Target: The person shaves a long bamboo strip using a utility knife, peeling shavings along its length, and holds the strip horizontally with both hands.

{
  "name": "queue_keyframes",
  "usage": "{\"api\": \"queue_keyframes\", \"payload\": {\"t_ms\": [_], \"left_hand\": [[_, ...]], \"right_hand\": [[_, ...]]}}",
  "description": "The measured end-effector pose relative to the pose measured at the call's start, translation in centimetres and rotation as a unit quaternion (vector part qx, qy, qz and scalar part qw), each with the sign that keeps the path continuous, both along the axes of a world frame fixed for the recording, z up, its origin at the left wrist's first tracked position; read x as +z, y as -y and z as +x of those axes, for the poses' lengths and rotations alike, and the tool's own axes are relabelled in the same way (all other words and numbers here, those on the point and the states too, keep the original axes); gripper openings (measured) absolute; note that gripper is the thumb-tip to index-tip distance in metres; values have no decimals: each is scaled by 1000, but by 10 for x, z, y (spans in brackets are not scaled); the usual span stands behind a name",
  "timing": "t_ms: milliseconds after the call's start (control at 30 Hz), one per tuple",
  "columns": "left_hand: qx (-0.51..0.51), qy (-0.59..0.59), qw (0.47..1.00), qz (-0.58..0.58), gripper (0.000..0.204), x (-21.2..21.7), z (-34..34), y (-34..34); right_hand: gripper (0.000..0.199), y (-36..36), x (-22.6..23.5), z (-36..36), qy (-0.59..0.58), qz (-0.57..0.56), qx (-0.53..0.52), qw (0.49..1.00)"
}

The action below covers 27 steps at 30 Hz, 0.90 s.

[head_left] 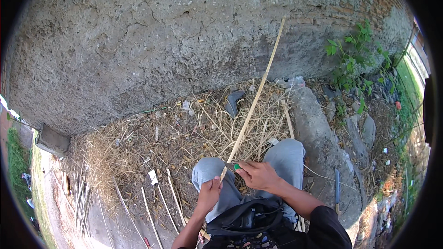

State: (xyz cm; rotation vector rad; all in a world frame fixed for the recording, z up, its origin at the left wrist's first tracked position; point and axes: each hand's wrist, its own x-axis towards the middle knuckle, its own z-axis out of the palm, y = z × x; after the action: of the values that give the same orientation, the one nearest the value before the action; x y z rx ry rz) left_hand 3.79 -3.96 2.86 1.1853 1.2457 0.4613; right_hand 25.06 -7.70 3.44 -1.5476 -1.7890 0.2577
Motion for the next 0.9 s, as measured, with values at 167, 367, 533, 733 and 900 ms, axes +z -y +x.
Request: {"api": "queue_keyframes", "payload": {"t_ms": [167,367,533,733,900], "left_hand": [[22,-12,999,29,44,-26,-10,5],[40,-5,998,-53,47,-9,-11,-3],[40,-1,996,-78,47,-9,-12,-5],[-18,-54,998,-16,50,-30,-37,17],[16,-73,995,66,53,-5,-42,11]], "right_hand": [[26,-10,-3,-7,111,44,0,993],[25,-24,-18,-10,126,101,-9,987],[22,-30,-11,-6,130,97,-52,985],[26,-78,12,113,30,-67,-296,952],[30,-70,42,98,-58,37,-289,955]]}}
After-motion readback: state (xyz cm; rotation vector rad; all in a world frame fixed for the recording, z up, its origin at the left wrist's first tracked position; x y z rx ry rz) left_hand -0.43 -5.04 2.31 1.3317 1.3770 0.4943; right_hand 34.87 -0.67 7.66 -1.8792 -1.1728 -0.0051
